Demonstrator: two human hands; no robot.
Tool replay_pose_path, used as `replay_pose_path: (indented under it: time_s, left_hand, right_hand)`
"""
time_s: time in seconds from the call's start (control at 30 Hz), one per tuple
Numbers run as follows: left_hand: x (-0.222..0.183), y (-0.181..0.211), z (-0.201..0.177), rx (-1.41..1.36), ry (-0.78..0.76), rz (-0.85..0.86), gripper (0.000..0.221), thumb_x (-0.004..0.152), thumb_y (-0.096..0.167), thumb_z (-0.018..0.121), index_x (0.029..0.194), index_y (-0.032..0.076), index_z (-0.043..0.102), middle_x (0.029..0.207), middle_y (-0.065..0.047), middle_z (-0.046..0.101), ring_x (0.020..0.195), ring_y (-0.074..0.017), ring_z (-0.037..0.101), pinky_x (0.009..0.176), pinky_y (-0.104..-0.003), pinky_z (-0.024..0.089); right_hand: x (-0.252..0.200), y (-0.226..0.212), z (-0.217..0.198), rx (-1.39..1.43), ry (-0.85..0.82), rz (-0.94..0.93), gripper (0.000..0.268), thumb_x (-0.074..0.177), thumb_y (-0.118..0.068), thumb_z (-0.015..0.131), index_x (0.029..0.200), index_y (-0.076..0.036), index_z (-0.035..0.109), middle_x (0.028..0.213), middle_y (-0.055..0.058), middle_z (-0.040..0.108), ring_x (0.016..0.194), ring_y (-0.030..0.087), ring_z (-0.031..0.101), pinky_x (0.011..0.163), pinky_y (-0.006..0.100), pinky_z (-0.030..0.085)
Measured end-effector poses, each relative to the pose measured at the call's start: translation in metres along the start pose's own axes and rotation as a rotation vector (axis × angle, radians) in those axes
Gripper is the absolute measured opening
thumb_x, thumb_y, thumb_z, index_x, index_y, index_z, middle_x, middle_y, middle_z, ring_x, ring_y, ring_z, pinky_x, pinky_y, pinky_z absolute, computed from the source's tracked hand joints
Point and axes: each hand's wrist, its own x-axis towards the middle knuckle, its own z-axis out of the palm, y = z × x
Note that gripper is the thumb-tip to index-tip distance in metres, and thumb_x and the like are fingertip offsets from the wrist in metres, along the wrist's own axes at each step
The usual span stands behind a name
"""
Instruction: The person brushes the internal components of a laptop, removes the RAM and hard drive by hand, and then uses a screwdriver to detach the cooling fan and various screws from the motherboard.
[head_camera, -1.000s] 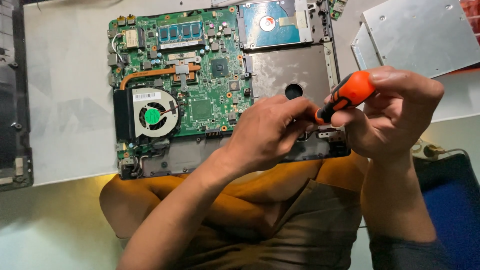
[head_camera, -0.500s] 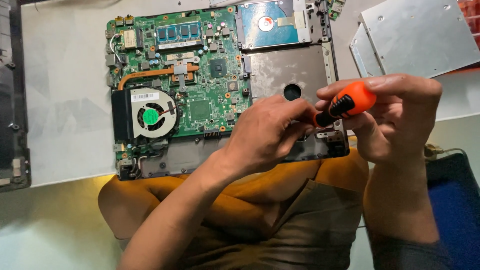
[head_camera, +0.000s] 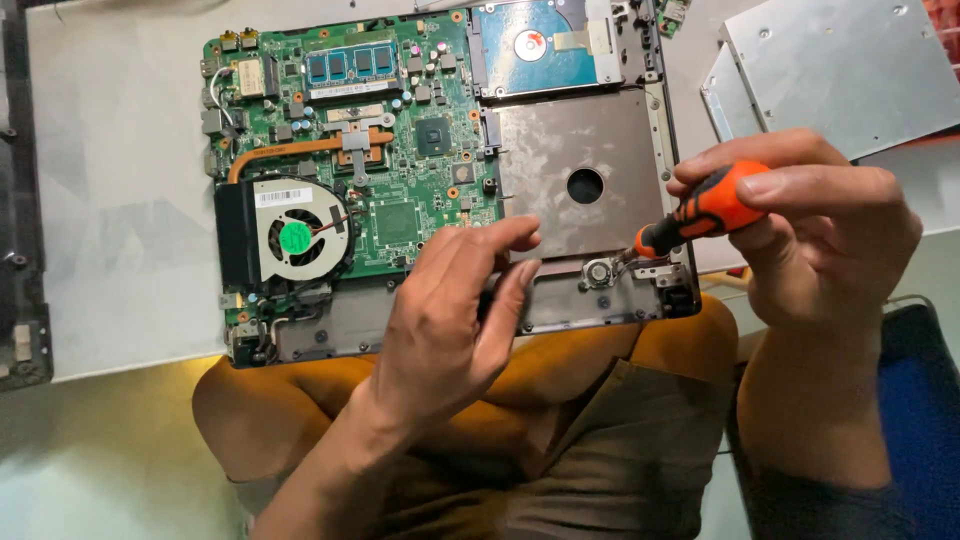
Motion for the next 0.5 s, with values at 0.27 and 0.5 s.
replay_pose_path:
  time_s: [0.27,0.5]
  left_hand:
    - [0.000,-0.007,0.002,0.083,-0.024,0.010,0.027,0.099,0.002,0.071,0.125,0.002,0.062,0.106,-0.011,0.072,0.097,-0.0272,0.068,0.090,-0.038,0.052]
    - [-0.003,-0.007,0.002,0.100,-0.030,0.016,0.022,0.099,0.004,0.072,0.119,0.002,0.064,0.105,-0.012,0.071,0.095,-0.0283,0.066,0.088,-0.039,0.051]
  right_hand:
    - [0.006,0.009,0.000,-0.084,-0.089,-0.110,0.042,0.099,-0.033,0.067,0.130,-0.008,0.054,0.115,0.019,0.067,0.096,0.023,0.075,0.076,0.028,0.068]
    - [-0.008,0.011,-0.003,-0.158,0.026,-0.072,0.055,0.095,-0.030,0.081,0.136,-0.011,0.050,0.112,0.012,0.061,0.088,0.018,0.072,0.077,0.030,0.063]
